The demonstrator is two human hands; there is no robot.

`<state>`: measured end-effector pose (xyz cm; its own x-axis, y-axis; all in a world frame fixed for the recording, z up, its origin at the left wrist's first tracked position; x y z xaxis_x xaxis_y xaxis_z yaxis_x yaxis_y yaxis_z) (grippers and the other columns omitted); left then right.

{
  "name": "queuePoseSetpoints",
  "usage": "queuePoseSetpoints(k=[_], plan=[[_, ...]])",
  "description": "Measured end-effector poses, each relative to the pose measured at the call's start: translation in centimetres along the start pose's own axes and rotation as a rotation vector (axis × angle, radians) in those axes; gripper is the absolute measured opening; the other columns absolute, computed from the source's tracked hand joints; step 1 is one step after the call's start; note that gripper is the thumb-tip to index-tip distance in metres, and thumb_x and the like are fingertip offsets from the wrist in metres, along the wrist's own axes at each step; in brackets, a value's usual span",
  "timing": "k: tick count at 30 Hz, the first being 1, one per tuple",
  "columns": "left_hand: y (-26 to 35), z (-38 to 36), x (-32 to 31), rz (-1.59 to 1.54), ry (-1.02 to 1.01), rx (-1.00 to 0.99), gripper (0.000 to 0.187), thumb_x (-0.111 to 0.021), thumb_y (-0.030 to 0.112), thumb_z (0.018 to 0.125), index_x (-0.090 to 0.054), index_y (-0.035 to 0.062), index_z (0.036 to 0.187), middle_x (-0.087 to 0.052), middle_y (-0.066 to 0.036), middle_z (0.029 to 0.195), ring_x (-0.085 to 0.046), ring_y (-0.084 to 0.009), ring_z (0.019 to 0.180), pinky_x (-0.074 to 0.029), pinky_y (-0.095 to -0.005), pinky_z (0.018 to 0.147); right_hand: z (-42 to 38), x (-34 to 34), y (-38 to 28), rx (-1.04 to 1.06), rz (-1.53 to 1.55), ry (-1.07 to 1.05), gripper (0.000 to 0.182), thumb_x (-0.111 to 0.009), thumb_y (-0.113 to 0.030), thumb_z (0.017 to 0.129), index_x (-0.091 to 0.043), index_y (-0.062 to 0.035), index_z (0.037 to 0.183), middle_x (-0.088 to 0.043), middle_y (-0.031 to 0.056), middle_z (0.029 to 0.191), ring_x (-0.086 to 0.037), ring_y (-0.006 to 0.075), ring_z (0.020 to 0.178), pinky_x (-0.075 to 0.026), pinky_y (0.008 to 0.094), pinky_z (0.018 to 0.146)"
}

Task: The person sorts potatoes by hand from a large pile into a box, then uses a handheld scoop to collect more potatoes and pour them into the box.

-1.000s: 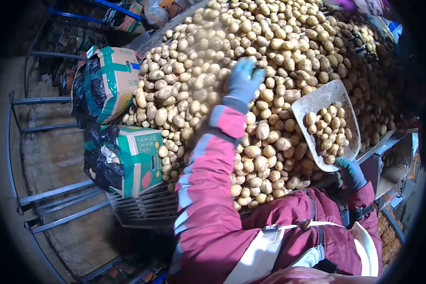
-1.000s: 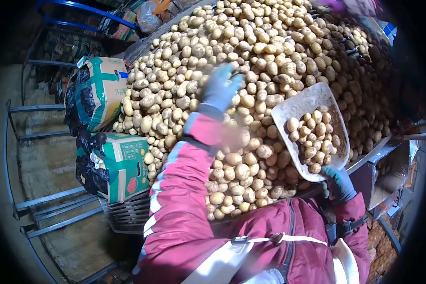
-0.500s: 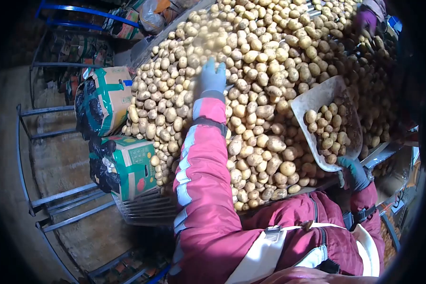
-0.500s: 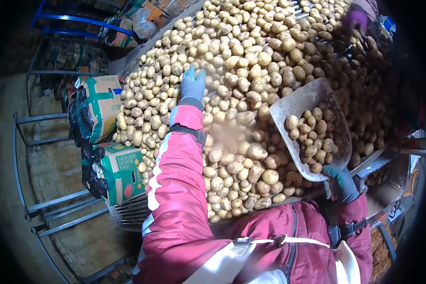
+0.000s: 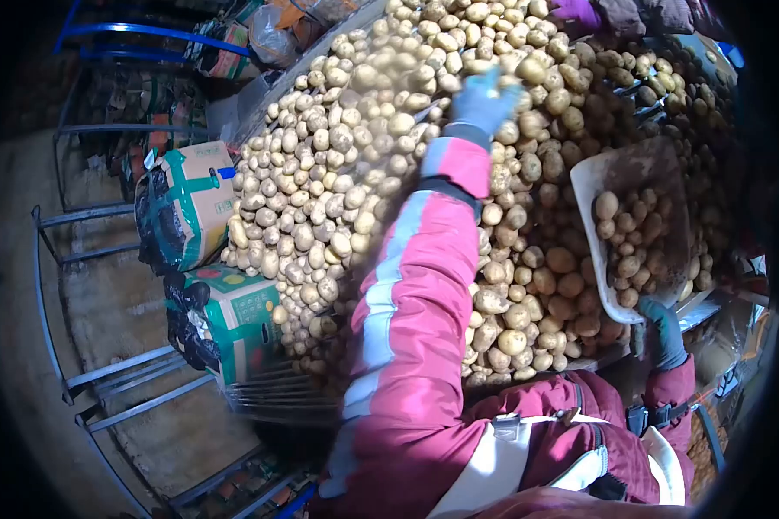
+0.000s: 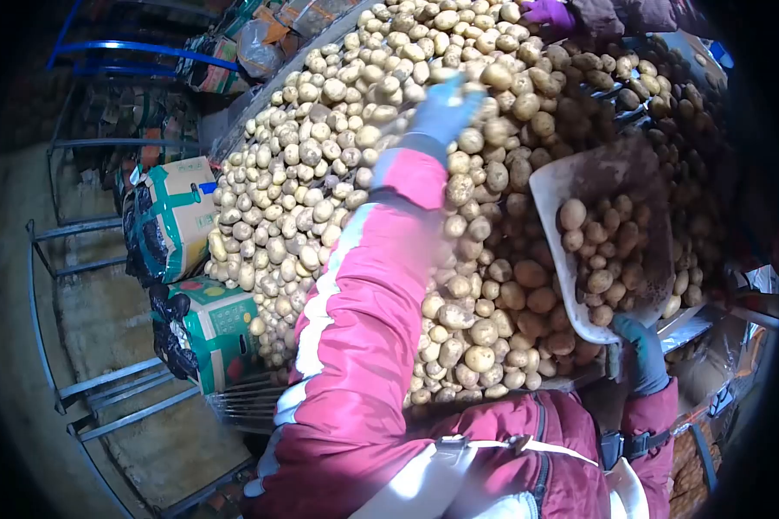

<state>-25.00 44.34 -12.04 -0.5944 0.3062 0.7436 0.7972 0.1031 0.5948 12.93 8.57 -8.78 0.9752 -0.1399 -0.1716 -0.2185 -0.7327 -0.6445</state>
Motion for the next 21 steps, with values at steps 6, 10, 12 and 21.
queuePoseSetpoints(k=[6, 10, 12, 21], plan=[[4.3, -7.7, -1.5, -0.464, 0.085, -0.3, 0.063, -0.07, 0.04, 0.095, -0.055, 0.0068, 0.147, -0.057, -0.02, 0.145, -0.058, -0.0298, 0.131, -0.044, -0.038, 0.112, -0.6, -3.0, -2.8, 0.116, 0.11, -0.014, 0.029, -0.065, -0.021, 0.092, -0.07, -0.001, 0.112, -0.07, 0.0048, 0.107, -0.066, 0.0168, 0.101, -0.05, 0.0314, 0.092], [-5.6, -9.4, 7.5, -0.256, 0.382, 0.004, 0.033, -0.065, 0.025, 0.098, -0.072, 0.0029, 0.121, -0.075, -0.017, 0.114, -0.071, -0.0273, 0.104, -0.053, -0.0373, 0.095, -0.7, -2.0, -1.1, -0.024, 0.029, -0.054, 0.031, -0.064, -0.022, 0.092, -0.071, 0.0018, 0.111, -0.071, 0.0093, 0.115, -0.067, 0.0208, 0.109, -0.05, 0.0364, 0.099], [-12.8, -8.3, 11.4, -0.054, 0.51, 0.037, 0.036, -0.066, 0.028, 0.094, -0.073, 0.0035, 0.12, -0.074, -0.02, 0.113, -0.071, -0.0318, 0.105, -0.054, -0.0388, 0.095, -0.5, -3.3, -1.2, -0.002, 0.021, -0.074, 0.032, -0.064, -0.021, 0.092, -0.07, 0.0028, 0.113, -0.071, 0.0102, 0.118, -0.067, 0.0221, 0.111, -0.051, 0.0369, 0.1], [-16.8, -4.8, 12.6, 0.55, 0.462, 0.181, 0.041, -0.063, 0.036, 0.09, -0.07, 0.0204, 0.127, -0.073, -0.02, 0.112, -0.069, -0.0359, 0.108, -0.054, -0.0474, 0.096, -0.1, -5.5, -0.7, -0.063, 0.188, -0.123, 0.061, -0.067, -0.004, 0.087, -0.049, 0.0019, 0.145, -0.065, 0.0148, 0.131, -0.067, 0.0271, 0.118, -0.055, 0.0388, 0.102]])
Point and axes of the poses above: each hand's wrist, its own z-axis towards the middle knuckle, its own x-axis out of the back of the hand, y = z × x, the point moved 8 cm from there along z, towards the middle knuckle
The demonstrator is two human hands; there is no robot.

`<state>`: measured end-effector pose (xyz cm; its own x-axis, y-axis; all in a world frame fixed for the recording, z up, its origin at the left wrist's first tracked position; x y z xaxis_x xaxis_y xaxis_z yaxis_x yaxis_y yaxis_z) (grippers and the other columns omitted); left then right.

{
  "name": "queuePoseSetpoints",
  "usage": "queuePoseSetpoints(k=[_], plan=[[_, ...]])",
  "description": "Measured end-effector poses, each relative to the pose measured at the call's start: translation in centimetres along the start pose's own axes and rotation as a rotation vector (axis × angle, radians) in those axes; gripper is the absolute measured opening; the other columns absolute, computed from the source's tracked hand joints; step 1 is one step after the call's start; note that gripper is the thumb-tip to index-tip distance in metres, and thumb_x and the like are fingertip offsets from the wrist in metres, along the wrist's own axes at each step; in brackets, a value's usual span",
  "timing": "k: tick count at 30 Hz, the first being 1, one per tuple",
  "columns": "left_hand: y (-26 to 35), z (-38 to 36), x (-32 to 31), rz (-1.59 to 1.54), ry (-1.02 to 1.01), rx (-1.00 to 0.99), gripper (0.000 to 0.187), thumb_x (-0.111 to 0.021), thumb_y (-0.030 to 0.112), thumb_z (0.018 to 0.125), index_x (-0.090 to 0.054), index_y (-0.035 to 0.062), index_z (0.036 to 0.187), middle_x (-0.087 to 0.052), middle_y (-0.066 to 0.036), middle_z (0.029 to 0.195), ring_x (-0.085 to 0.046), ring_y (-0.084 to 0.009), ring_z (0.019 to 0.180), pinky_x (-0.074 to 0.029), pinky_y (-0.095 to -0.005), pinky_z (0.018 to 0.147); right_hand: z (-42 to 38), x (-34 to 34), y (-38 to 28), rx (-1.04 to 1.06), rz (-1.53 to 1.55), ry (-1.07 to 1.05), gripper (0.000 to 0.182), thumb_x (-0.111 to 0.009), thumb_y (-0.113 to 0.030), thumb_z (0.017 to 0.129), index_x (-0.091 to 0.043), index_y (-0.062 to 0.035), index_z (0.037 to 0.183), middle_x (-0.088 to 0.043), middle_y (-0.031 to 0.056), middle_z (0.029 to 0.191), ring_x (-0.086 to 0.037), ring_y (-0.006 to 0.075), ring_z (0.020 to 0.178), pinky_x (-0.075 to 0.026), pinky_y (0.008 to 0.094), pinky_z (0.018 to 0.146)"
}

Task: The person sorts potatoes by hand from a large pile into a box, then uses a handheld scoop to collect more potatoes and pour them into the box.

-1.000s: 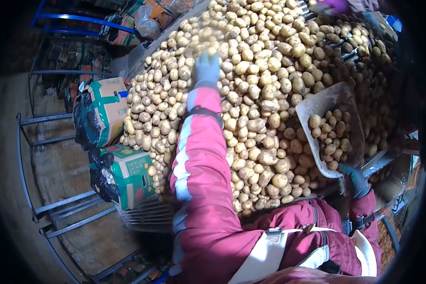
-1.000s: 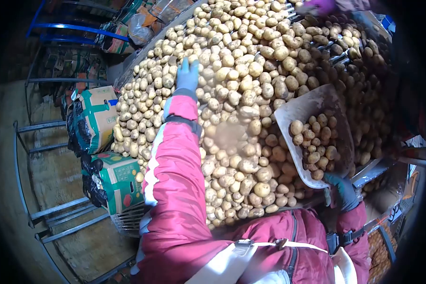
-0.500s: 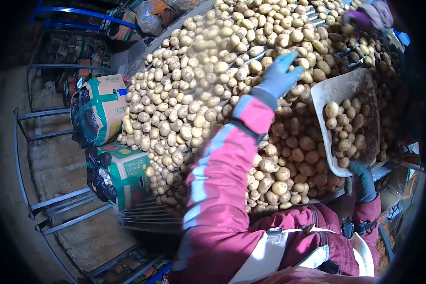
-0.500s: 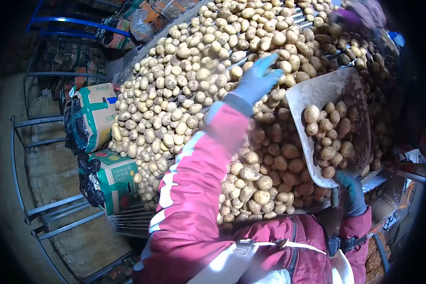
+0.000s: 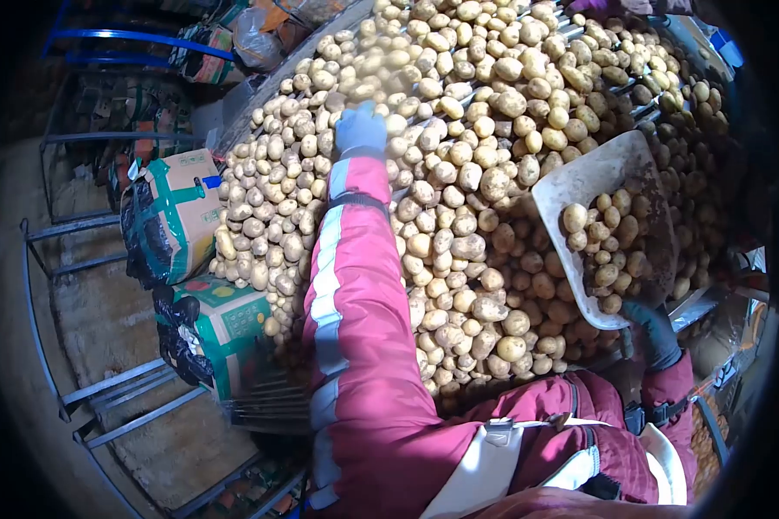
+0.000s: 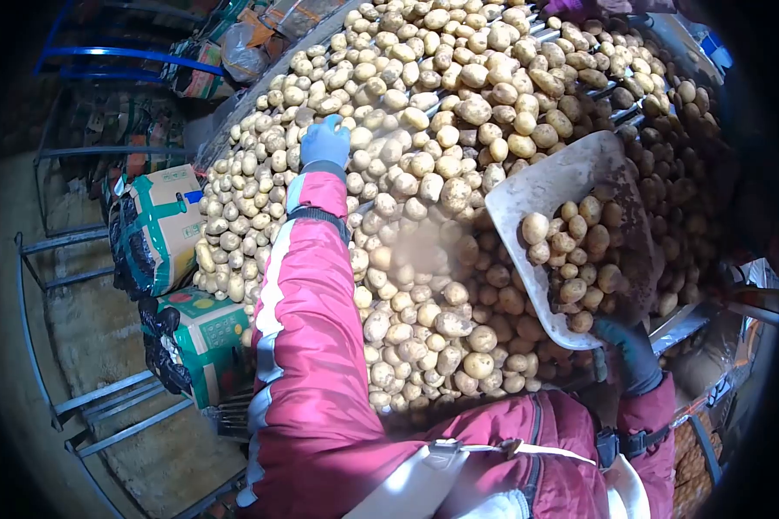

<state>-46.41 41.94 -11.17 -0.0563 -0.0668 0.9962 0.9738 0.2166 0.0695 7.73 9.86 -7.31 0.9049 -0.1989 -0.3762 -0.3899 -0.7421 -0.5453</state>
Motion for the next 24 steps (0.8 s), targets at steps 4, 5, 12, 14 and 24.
queuePoseSetpoints(k=[4, 5, 12, 14, 24], plan=[[-0.7, -0.8, 0.1, -0.251, -0.135, 0.114, 0.035, -0.074, 0.034, 0.084, -0.071, 0.013, 0.112, -0.074, -0.019, 0.109, -0.071, -0.0355, 0.104, -0.055, -0.0458, 0.094, -0.3, -4.5, -2.3, 0.087, -0.036, -0.073, 0.066, -0.069, -0.005, 0.088, -0.044, 0.0005, 0.149, -0.061, 0.0147, 0.139, -0.062, 0.0273, 0.126, -0.052, 0.0391, 0.107], [-0.4, -1.6, 1.1, -0.327, -0.152, 0.141, 0.035, -0.074, 0.034, 0.084, -0.071, 0.0122, 0.111, -0.075, -0.018, 0.109, -0.071, -0.0352, 0.103, -0.055, -0.0452, 0.093, -0.3, -4.6, -2.3, 0.072, -0.024, -0.078, 0.067, -0.069, -0.005, 0.088, -0.043, 0.0002, 0.15, -0.06, 0.0146, 0.14, -0.061, 0.0272, 0.127, -0.051, 0.0389, 0.108], [8.8, -1.0, 1.4, -0.348, -0.06, -0.214, 0.026, -0.068, 0.029, 0.083, -0.076, 0.0157, 0.104, -0.071, -0.02, 0.109, -0.07, -0.0368, 0.101, -0.055, -0.0459, 0.09, 0.7, -1.9, -0.4, 0.017, -0.04, -0.041, 0.061, -0.071, -0.007, 0.09, -0.049, 0.001, 0.147, -0.063, 0.014, 0.137, -0.065, 0.0263, 0.123, -0.053, 0.0387, 0.106], [11.9, -0.7, -1.3, -0.048, -0.141, -0.276, 0.03, -0.059, 0.022, 0.086, -0.077, 0.0202, 0.11, -0.069, -0.021, 0.112, -0.069, -0.0388, 0.104, -0.055, -0.0484, 0.093, 0.5, -1.4, 0.2, -0.146, -0.178, -0.009, 0.061, -0.07, -0.004, 0.089, -0.049, 0.0008, 0.146, -0.063, 0.0137, 0.137, -0.064, 0.0262, 0.123, -0.053, 0.0388, 0.106], [13.5, 2.2, -4.8, 0.167, -0.42, -0.364, 0.031, -0.056, 0.02, 0.095, -0.072, 0.0149, 0.121, -0.069, -0.02, 0.125, -0.068, -0.0377, 0.115, -0.055, -0.049, 0.097, 0.4, -3.4, -1.0, 0.001, -0.052, -0.05, 0.064, -0.074, -0.001, 0.084, -0.052, -0.0023, 0.144, -0.065, 0.0125, 0.132, -0.066, 0.0251, 0.12, -0.055, 0.0385, 0.102]])
Point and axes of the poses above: each hand's wrist, its own z-axis towards the middle knuckle, its own x-axis out of the back of the hand, y = z × x, the point moved 8 cm from there along z, towards the middle knuckle
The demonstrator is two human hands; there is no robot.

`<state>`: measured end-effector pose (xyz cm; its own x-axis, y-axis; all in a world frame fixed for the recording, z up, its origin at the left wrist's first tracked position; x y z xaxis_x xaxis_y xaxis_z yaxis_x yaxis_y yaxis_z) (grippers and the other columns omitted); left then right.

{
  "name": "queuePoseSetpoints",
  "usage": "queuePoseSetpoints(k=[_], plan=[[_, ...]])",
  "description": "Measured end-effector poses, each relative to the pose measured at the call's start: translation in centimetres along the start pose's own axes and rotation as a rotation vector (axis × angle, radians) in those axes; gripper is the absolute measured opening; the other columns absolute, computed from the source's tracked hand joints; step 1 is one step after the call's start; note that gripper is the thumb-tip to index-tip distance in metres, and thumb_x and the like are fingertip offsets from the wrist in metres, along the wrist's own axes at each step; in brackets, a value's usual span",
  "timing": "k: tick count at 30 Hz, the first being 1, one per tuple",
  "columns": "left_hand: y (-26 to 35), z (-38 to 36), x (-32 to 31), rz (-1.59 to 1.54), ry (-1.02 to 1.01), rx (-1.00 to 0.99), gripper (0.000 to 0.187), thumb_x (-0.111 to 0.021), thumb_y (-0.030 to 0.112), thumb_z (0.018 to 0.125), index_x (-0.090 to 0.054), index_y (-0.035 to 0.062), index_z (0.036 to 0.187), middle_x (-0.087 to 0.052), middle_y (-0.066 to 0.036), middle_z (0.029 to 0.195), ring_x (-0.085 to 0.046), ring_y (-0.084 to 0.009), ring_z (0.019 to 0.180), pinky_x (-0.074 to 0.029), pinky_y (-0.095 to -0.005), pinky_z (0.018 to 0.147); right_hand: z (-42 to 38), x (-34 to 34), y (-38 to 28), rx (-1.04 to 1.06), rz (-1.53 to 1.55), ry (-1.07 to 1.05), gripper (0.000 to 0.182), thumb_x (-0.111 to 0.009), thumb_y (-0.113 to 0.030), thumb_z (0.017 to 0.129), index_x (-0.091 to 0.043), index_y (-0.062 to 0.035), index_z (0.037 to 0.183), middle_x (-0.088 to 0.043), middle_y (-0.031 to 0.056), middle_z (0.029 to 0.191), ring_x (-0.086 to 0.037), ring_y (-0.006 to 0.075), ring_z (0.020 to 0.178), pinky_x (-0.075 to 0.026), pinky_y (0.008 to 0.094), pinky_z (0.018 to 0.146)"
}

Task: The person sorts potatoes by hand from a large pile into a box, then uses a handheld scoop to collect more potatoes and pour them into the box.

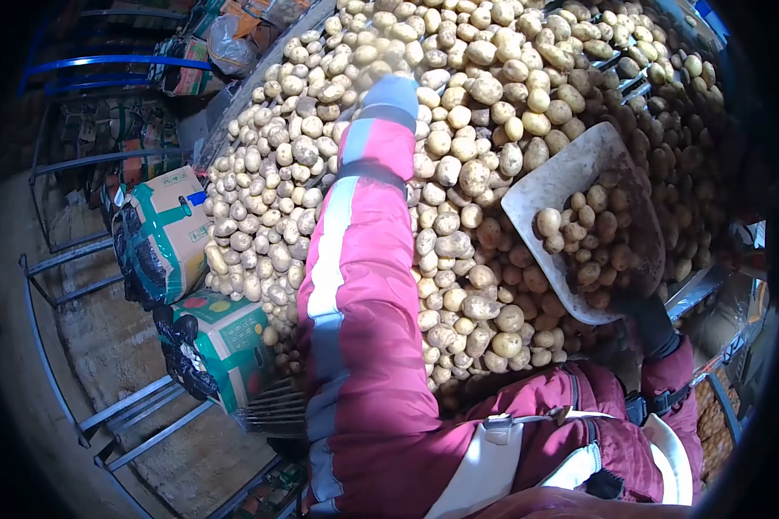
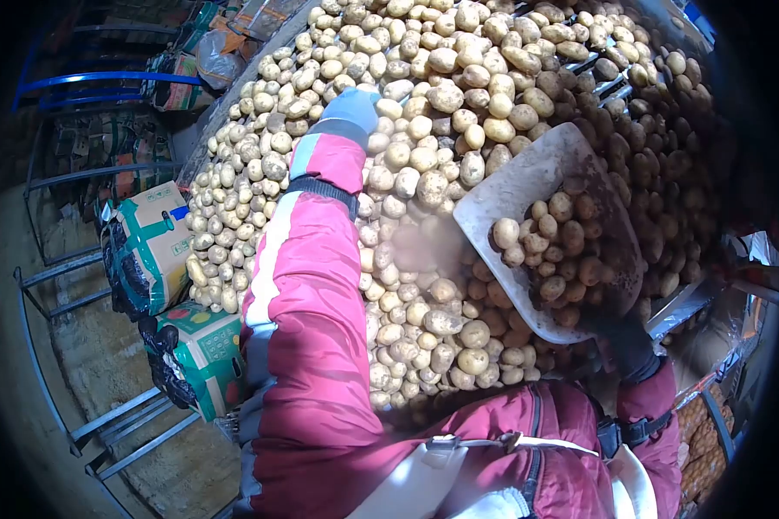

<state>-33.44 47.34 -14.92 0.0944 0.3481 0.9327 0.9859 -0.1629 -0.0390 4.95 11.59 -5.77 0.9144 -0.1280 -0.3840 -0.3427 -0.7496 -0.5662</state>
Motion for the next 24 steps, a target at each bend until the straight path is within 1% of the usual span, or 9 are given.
queuePoseSetpoints(k=[6, 8, 10, 12, 13, 16, 18, 22, 24], plan=[[0.6, -2.8, 1.6, -0.037, 0.2, -0.03, 0.031, -0.051, 0.021, 0.097, -0.07, 0.0136, 0.121, -0.069, -0.023, 0.119, -0.067, -0.044, 0.111, -0.055, -0.0521, 0.093, -0.6, -1.2, -1.6, 0.162, 0.038, 0.038, 0.065, -0.074, -0.002, 0.083, -0.052, -0.0029, 0.145, -0.066, 0.0122, 0.13, -0.066, 0.0247, 0.119, -0.056, 0.0378, 0.099], [-0.3, -3.8, 1.5, -0.023, 0.164, 0.038, 0.028, -0.057, 0.019, 0.097, -0.07, 0.0083, 0.12, -0.072, -0.02, 0.112, -0.072, -0.0357, 0.101, -0.058, -0.0455, 0.087, -1.4, 0.4, -1.0, -0.017, -0.129, 0.081, 0.068, -0.076, -0.004, 0.082, -0.051, -0.0016, 0.145, -0.069, 0.0111, 0.125, -0.07, 0.0215, 0.11, -0.06, 0.0337, 0.088], [-2.2, -4.0, 0.6, -0.425, 0.166, -0.012, 0.027, -0.062, 0.017, 0.096, -0.069, 0.0058, 0.12, -0.072, -0.017, 0.11, -0.072, -0.0281, 0.096, -0.059, -0.0406, 0.085, -1.7, -2.1, -1.2, -0.035, 0.063, -0.062, 0.068, -0.07, -0.001, 0.089, -0.042, -0.0018, 0.151, -0.059, 0.0132, 0.14, -0.06, 0.0257, 0.13, -0.052, 0.0388, 0.108], [-0.8, -6.9, 2.4, -1.235, 0.052, 0.044, 0.032, -0.074, 0.015, 0.093, -0.068, 0.0015, 0.121, -0.07, -0.006, 0.106, -0.067, -0.0101, 0.084, -0.058, -0.0276, 0.079, -1.6, 0.4, 1.2, -0.069, 0.049, -0.095, 0.063, -0.067, -0.003, 0.09, -0.044, 0.0001, 0.149, -0.063, 0.012, 0.134, -0.068, 0.022, 0.116, -0.06, 0.0326, 0.092], [2.4, -10.3, 5.7, -1.316, -0.01, 0.07, 0.035, -0.074, 0.02, 0.094, -0.068, 0.0032, 0.124, -0.071, -0.005, 0.105, -0.067, -0.011, 0.083, -0.058, -0.0282, 0.073, -1.8, -0.8, 0.5, -0.01, 0.009, -0.046, 0.047, -0.066, -0.007, 0.092, -0.055, 0.0029, 0.136, -0.072, 0.0112, 0.11, -0.073, 0.0169, 0.08, -0.06, 0.0265, 0.06], [11.7, -16.7, 10.2, -1.165, -0.358, -0.148, 0.043, -0.074, 0.035, 0.095, -0.069, 0.0077, 0.128, -0.072, -0.006, 0.11, -0.067, -0.0136, 0.09, -0.056, -0.0277, 0.081, -2.3, 1.2, 3.4, -0.281, -0.115, -0.109, 0.063, -0.071, -0.01, 0.089, -0.047, 0.0037, 0.146, -0.069, 0.0132, 0.125, -0.072, 0.0201, 0.101, -0.06, 0.0303, 0.082], [14.3, -17.4, 10.3, -1.08, -0.222, -0.522, 0.046, -0.071, 0.037, 0.097, -0.068, 0.0078, 0.132, -0.072, -0.01, 0.118, -0.068, -0.0189, 0.105, -0.054, -0.0323, 0.092, -2.0, 0.9, 3.6, -0.213, -0.085, -0.098, 0.062, -0.071, -0.009, 0.089, -0.048, 0.0037, 0.145, -0.069, 0.0132, 0.127, -0.071, 0.0204, 0.104, -0.059, 0.0314, 0.085], [9.8, -11.6, 6.5, -0.906, 0.057, -0.334, 0.047, -0.07, 0.036, 0.095, -0.068, 0.0053, 0.131, -0.07, -0.018, 0.124, -0.069, -0.0262, 0.111, -0.052, -0.0378, 0.099, -1.8, 0.8, 3.5, -0.137, -0.047, -0.094, 0.059, -0.069, -0.008, 0.09, -0.05, 0.0037, 0.144, -0.067, 0.0132, 0.13, -0.07, 0.0211, 0.109, -0.057, 0.0336, 0.092], [7.5, -9.0, 4.0, -0.407, 0.326, -0.221, 0.055, -0.071, 0.035, 0.092, -0.062, 0.0072, 0.139, -0.069, -0.019, 0.121, -0.065, -0.0348, 0.112, -0.051, -0.0427, 0.101, -1.7, 1.4, 4.1, -0.137, -0.051, -0.1, 0.057, -0.069, -0.007, 0.09, -0.051, 0.0036, 0.144, -0.067, 0.0132, 0.132, -0.069, 0.0214, 0.112, -0.056, 0.0347, 0.096]])
Point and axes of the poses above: each hand's wrist, its own z-axis towards the middle knuckle, its own x-axis out of the back of the hand, y = z × x, the point moved 8 cm from there along z, towards the middle knuckle
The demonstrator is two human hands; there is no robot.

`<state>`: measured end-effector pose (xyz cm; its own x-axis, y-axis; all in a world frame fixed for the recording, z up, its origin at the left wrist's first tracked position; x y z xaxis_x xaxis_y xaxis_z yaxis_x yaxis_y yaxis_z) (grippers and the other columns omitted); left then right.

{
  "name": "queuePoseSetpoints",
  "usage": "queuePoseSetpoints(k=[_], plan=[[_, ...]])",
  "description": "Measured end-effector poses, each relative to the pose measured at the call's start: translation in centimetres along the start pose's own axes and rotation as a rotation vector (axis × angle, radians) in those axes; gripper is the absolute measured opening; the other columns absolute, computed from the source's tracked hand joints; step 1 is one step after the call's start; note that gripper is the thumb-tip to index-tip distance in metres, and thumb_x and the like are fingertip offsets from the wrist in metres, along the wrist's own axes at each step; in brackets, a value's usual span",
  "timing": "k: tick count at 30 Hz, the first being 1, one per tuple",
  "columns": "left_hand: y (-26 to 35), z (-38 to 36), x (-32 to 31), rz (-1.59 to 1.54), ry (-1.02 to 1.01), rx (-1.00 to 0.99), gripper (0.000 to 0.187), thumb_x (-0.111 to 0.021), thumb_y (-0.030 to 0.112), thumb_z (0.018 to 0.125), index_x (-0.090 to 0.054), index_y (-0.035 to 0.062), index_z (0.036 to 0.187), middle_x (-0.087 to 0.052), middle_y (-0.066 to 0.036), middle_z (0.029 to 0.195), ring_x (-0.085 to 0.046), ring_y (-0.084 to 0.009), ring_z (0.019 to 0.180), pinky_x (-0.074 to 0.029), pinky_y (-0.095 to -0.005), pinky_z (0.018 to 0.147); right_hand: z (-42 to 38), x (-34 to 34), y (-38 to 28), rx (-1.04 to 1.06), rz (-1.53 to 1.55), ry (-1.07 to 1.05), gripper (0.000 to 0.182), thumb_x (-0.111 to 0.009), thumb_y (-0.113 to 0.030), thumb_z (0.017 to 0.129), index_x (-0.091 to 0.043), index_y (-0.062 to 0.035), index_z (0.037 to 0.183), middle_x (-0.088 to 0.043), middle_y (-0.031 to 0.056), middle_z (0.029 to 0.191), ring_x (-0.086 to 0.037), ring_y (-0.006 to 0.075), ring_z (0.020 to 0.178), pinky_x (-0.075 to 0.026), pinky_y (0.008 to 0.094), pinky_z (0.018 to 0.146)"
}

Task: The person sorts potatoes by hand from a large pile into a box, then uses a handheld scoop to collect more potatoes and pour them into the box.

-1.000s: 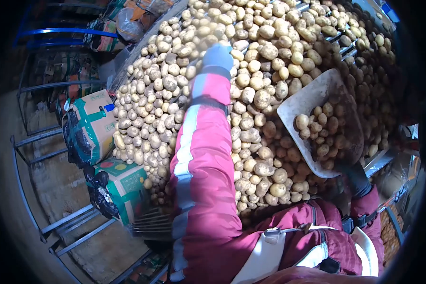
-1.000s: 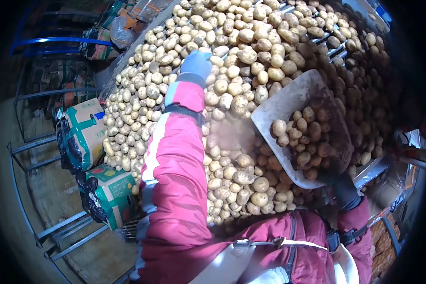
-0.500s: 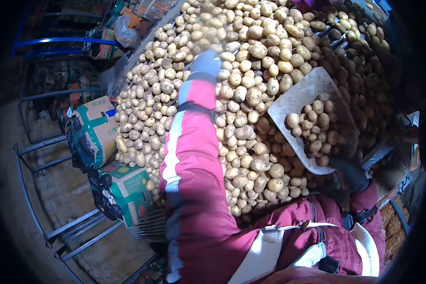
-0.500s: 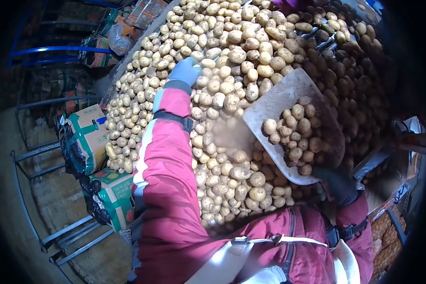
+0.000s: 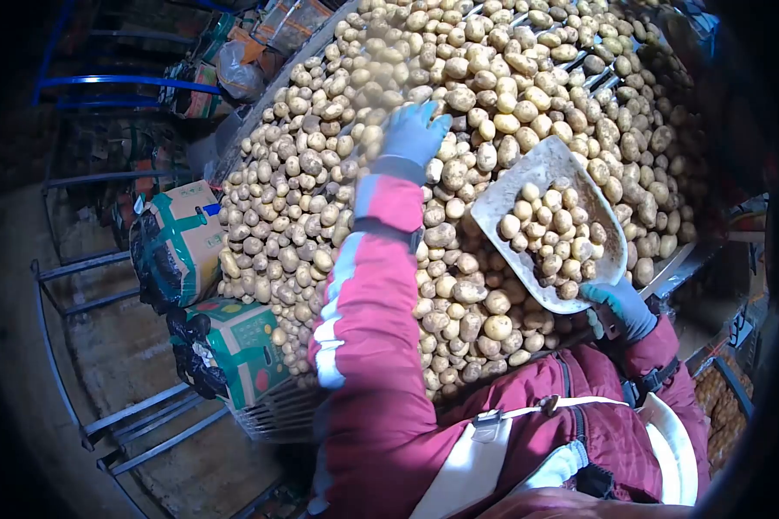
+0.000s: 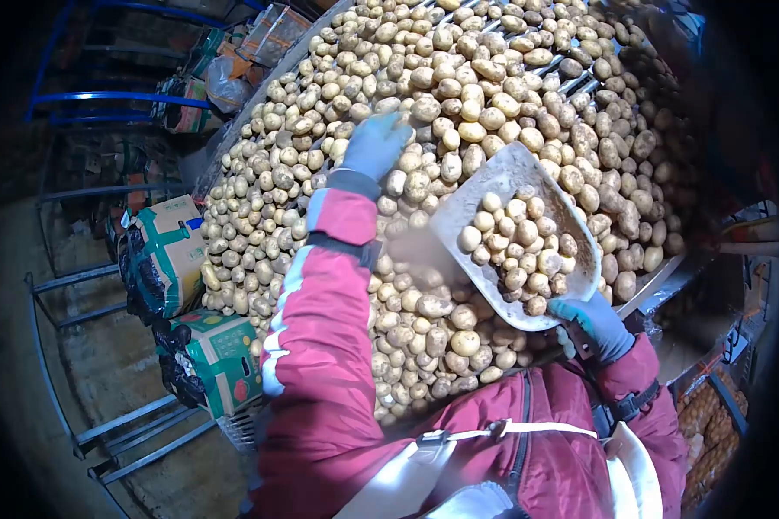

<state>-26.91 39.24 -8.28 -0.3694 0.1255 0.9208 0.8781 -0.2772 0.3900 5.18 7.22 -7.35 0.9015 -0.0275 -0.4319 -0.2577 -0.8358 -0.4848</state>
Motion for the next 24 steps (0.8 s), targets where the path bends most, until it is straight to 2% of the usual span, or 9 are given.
queuePoseSetpoints(k=[3, 6, 7, 10, 14, 16, 19, 22, 24], plan=[[0.6, -2.8, -1.9, 0.279, 0.072, 0.061, 0.065, -0.071, 0.037, 0.09, -0.053, 0.0116, 0.148, -0.067, -0.02, 0.119, -0.058, -0.041, 0.117, -0.047, -0.047, 0.104, 0.3, 1.0, 1.4, -0.026, 0.053, 0.013, 0.054, -0.069, -0.009, 0.091, -0.054, 0.0036, 0.141, -0.069, 0.0124, 0.126, -0.07, 0.0202, 0.109, -0.056, 0.034, 0.095], [0.1, -5.0, -2.0, 0.011, -0.025, 0.042, 0.073, -0.071, 0.041, 0.09, -0.045, 0.0167, 0.154, -0.063, -0.022, 0.126, -0.052, -0.0428, 0.125, -0.044, -0.0479, 0.108, 0.4, 1.0, 2.0, -0.047, 0.036, 0.003, 0.041, -0.07, -0.013, 0.091, -0.063, 0.0027, 0.129, -0.074, 0.0096, 0.11, -0.071, 0.0175, 0.094, -0.058, 0.031, 0.082], [0.6, -6.2, -1.0, -0.034, -0.069, 0.081, 0.072, -0.072, 0.041, 0.089, -0.047, 0.0182, 0.153, -0.06, -0.025, 0.13, -0.053, -0.0426, 0.124, -0.042, -0.0495, 0.11, 0.1, 1.6, 2.2, -0.083, 0.023, 0.061, 0.024, -0.073, -0.017, 0.091, -0.069, -0.0026, 0.11, -0.07, 0.0023, 0.08, -0.064, 0.0119, 0.061, -0.048, 0.0246, 0.051], [2.9, -10.2, -0.2, 0.193, -0.064, -0.098, 0.073, -0.073, 0.041, 0.088, -0.048, 0.0167, 0.152, -0.057, -0.026, 0.133, -0.053, -0.0413, 0.125, -0.042, -0.0495, 0.111, 0.3, 2.1, 2.0, -0.06, -0.006, 0.062, 0.023, -0.073, -0.016, 0.091, -0.069, -0.0025, 0.109, -0.07, 0.0027, 0.081, -0.064, 0.0124, 0.063, -0.048, 0.0254, 0.052], [5.6, -14.6, 1.1, 0.024, -0.202, -0.065, 0.065, -0.072, 0.033, 0.091, -0.052, 0.0172, 0.15, -0.058, -0.019, 0.134, -0.052, -0.0382, 0.127, -0.043, -0.0477, 0.11, 0.6, 0.7, 1.4, -0.013, 0.045, -0.004, 0.026, -0.072, -0.015, 0.09, -0.068, -0.0013, 0.112, -0.071, 0.0031, 0.088, -0.065, 0.0122, 0.068, -0.05, 0.0258, 0.057], [6.3, -16.0, 2.3, 0.046, -0.22, -0.072, 0.059, -0.072, 0.028, 0.091, -0.056, 0.0164, 0.146, -0.061, -0.017, 0.13, -0.055, -0.0377, 0.122, -0.046, -0.0466, 0.108, 0.1, -0.2, -0.3, 0.03, -0.011, 0.012, 0.03, -0.072, -0.015, 0.091, -0.069, 0.0006, 0.116, -0.073, 0.0042, 0.094, -0.068, 0.0132, 0.077, -0.052, 0.026, 0.065], [5.7, -16.4, 2.8, -0.369, -0.321, -0.039, 0.048, -0.072, 0.032, 0.091, -0.067, 0.0058, 0.131, -0.067, -0.02, 0.123, -0.062, -0.0364, 0.116, -0.048, -0.0446, 0.105, 0.8, 1.1, 2.0, -0.025, 0.071, -0.006, 0.031, -0.072, -0.015, 0.091, -0.072, 0.0023, 0.116, -0.075, 0.0075, 0.104, -0.069, 0.0163, 0.098, -0.053, 0.0288, 0.087], [2.4, -13.2, 4.5, -0.527, -0.134, 0.236, 0.04, -0.067, 0.024, 0.094, -0.068, 0.0022, 0.128, -0.07, -0.023, 0.117, -0.069, -0.0365, 0.106, -0.054, -0.0414, 0.096, 0.9, 0.6, 2.0, -0.043, 0.123, 0.021, 0.027, -0.073, -0.014, 0.09, -0.072, 0.0033, 0.11, -0.075, 0.0059, 0.091, -0.069, 0.0127, 0.074, -0.053, 0.0257, 0.064], [0.1, -9.7, 4.4, -0.303, -0.106, 0.194, 0.04, -0.069, 0.03, 0.096, -0.07, 0.0048, 0.127, -0.069, -0.019, 0.127, -0.068, -0.0296, 0.115, -0.052, -0.0374, 0.099, 0.7, 1.5, 2.4, -0.11, 0.088, 0.039, 0.025, -0.072, -0.015, 0.09, -0.072, 0.0032, 0.108, -0.073, 0.0058, 0.084, -0.066, 0.0129, 0.065, -0.051, 0.026, 0.056]])
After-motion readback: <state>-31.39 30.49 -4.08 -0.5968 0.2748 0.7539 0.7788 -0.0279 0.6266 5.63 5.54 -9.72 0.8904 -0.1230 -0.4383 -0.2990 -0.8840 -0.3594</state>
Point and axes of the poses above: each hand's wrist, its own z-axis towards the middle knuckle, its own x-axis out of the back of the hand, y = z × x, the point moved 8 cm from there along z, towards the middle knuckle
